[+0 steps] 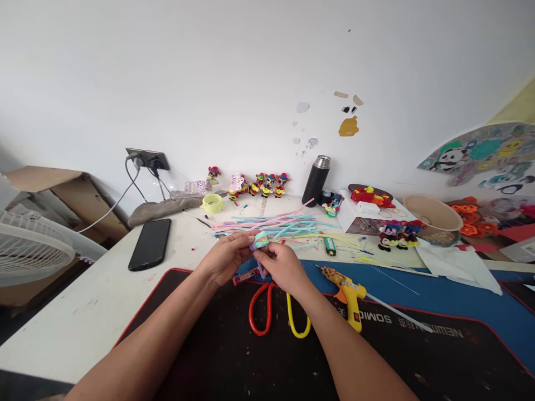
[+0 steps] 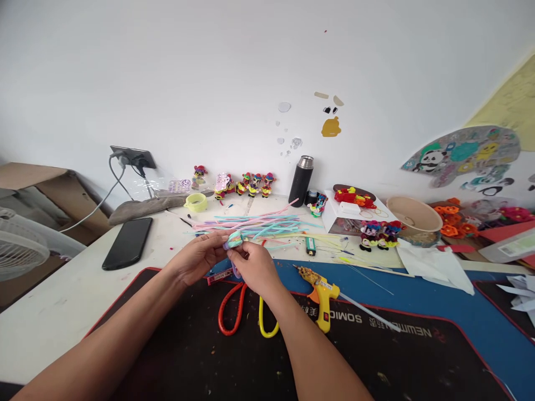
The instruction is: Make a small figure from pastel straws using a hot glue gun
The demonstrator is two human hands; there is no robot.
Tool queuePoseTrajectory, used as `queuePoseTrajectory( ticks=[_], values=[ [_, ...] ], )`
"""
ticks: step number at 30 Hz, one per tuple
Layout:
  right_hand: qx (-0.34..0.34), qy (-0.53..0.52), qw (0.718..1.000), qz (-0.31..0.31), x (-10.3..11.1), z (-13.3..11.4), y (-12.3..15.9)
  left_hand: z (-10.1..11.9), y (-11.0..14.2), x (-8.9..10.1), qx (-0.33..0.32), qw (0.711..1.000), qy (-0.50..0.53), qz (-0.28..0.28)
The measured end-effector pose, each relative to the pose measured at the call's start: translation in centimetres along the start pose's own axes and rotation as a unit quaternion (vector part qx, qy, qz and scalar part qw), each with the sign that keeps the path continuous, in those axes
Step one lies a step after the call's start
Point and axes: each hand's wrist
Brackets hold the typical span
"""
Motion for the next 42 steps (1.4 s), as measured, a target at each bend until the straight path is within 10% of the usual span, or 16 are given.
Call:
queuePoseTrajectory(
  ticks=[42],
  values=[
    [0.045, 0.151, 0.981, 0.113, 0.32, -0.61, 0.58, -0.18, 0.04, -0.34, 0.013, 0.999, 0.028, 0.024]
  ],
)
Point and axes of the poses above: each hand's wrist, its own y-axis away from the middle knuckle, its own x-axis out of the back of the hand, z = x × y, and after that the axes turned 11 degrees about -x, right-handed
